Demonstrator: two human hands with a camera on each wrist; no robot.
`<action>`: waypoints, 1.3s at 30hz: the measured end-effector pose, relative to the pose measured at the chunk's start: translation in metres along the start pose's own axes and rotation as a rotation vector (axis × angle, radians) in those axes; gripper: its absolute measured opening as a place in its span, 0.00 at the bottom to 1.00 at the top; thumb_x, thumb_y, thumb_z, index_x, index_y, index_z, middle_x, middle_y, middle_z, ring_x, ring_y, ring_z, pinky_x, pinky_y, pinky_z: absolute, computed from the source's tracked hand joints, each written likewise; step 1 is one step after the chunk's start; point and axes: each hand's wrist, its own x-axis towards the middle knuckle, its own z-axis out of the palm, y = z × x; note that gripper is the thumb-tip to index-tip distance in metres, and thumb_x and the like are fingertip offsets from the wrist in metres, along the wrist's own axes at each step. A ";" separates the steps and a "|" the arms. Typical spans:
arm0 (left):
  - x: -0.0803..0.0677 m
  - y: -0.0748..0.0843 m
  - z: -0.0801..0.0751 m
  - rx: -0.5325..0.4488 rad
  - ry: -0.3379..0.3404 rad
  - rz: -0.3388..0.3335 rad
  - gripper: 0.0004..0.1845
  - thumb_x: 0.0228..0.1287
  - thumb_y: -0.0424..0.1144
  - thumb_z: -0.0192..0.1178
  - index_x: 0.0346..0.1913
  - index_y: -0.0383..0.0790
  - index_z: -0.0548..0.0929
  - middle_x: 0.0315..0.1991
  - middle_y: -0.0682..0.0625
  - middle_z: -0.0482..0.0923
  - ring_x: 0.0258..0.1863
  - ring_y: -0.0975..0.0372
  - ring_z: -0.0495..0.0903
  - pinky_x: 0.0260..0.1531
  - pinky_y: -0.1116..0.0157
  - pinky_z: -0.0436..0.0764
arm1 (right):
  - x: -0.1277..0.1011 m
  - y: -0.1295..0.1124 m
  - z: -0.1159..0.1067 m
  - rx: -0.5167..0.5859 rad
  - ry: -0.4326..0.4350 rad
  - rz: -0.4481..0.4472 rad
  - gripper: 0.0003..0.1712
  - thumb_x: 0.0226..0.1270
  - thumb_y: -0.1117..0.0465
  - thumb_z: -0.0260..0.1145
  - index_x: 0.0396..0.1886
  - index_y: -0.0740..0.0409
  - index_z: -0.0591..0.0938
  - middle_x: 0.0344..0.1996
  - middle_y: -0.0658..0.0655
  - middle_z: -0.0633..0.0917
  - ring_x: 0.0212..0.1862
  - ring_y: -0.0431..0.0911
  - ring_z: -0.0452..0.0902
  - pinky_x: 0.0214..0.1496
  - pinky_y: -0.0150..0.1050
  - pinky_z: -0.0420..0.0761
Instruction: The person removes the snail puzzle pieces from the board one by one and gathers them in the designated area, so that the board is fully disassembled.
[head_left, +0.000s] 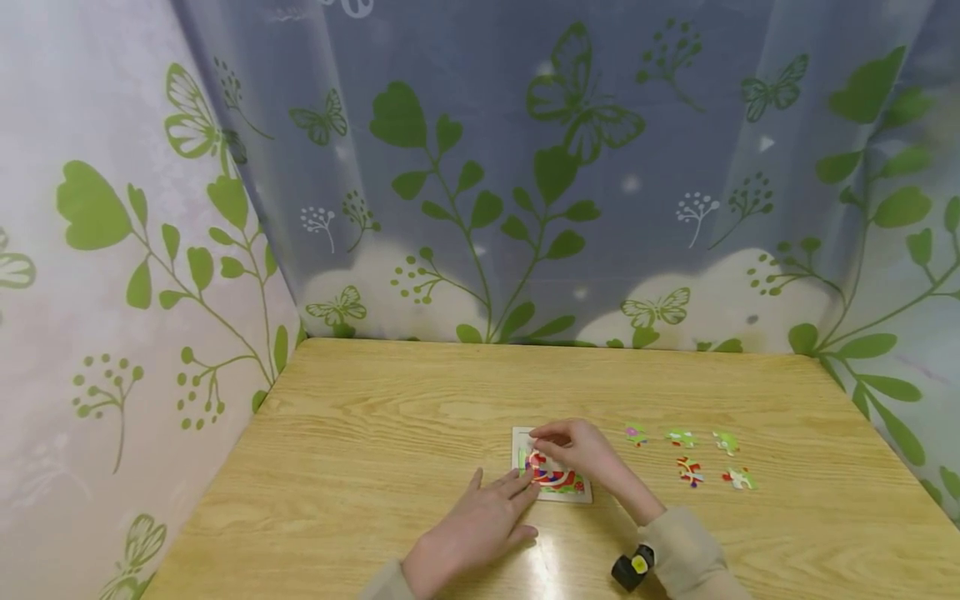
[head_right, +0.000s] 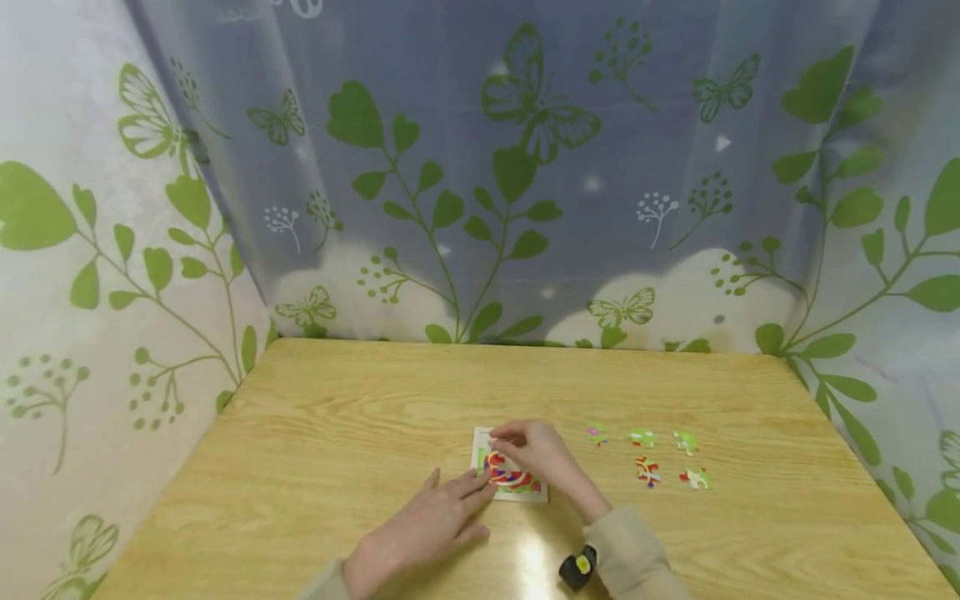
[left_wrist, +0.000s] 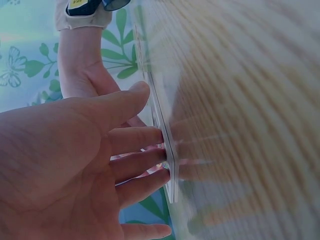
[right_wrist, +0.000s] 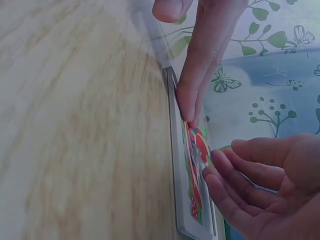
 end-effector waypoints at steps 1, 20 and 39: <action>0.000 0.000 0.000 0.000 0.000 -0.001 0.30 0.66 0.56 0.47 0.67 0.46 0.64 0.69 0.50 0.58 0.68 0.57 0.59 0.60 0.41 0.61 | 0.000 0.000 0.000 0.003 0.001 -0.005 0.14 0.63 0.57 0.62 0.47 0.56 0.82 0.37 0.51 0.86 0.39 0.43 0.80 0.40 0.37 0.80; 0.001 0.000 0.001 -0.005 0.016 -0.003 0.30 0.66 0.56 0.47 0.67 0.46 0.65 0.68 0.50 0.61 0.67 0.57 0.60 0.60 0.41 0.61 | 0.001 0.004 0.005 0.140 -0.045 0.003 0.12 0.52 0.68 0.69 0.39 0.59 0.82 0.31 0.54 0.83 0.32 0.43 0.81 0.31 0.31 0.80; 0.001 0.000 0.002 -0.017 0.035 -0.002 0.29 0.66 0.55 0.48 0.66 0.45 0.66 0.69 0.49 0.58 0.67 0.57 0.61 0.60 0.42 0.62 | -0.007 0.009 -0.025 0.245 0.094 0.068 0.12 0.58 0.62 0.67 0.42 0.59 0.82 0.36 0.58 0.85 0.34 0.47 0.83 0.37 0.42 0.83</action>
